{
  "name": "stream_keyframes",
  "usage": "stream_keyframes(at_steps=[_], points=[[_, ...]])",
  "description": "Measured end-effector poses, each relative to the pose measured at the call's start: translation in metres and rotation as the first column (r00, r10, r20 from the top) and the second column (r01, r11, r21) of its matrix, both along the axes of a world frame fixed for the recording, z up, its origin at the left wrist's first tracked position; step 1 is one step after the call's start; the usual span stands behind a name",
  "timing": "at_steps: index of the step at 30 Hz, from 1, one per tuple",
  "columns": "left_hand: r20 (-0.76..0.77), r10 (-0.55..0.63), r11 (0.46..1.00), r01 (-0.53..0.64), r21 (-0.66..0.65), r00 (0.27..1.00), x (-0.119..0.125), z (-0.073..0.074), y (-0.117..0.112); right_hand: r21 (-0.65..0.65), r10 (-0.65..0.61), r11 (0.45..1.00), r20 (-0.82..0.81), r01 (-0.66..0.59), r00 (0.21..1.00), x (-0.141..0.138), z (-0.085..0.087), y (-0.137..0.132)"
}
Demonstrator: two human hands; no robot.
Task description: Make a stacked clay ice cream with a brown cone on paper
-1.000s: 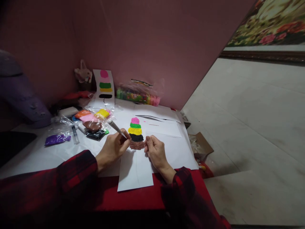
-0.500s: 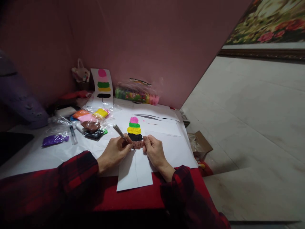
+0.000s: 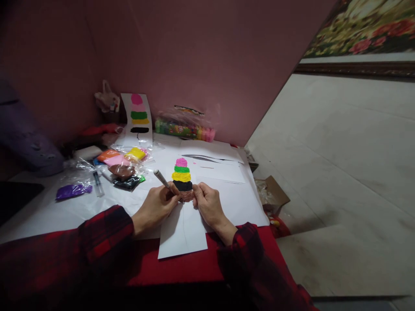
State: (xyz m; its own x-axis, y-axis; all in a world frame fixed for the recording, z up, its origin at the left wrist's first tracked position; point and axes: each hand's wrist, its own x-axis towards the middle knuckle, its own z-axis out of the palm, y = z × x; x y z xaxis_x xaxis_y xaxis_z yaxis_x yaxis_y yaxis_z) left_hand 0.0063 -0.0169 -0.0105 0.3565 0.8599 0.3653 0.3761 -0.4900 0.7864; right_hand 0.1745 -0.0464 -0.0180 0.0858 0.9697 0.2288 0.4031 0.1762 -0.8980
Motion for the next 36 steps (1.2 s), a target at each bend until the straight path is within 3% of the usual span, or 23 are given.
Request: stream_keyframes(at_steps=[12, 36], points=[[-0.018, 0.032, 0.999, -0.031, 0.027, 0.999, 0.0002, -0.0010, 0.0007, 0.006, -0.001, 1.000, 0.051, 0.000, 0.999, 0.0005, 0.0003, 0.0009], [-0.064, 0.094, 0.990, -0.100, -0.096, 0.993, -0.0038, 0.0010, 0.0044, 0.011, 0.006, 1.000, 0.202, -0.008, 0.979, 0.0020, 0.0018, -0.0001]])
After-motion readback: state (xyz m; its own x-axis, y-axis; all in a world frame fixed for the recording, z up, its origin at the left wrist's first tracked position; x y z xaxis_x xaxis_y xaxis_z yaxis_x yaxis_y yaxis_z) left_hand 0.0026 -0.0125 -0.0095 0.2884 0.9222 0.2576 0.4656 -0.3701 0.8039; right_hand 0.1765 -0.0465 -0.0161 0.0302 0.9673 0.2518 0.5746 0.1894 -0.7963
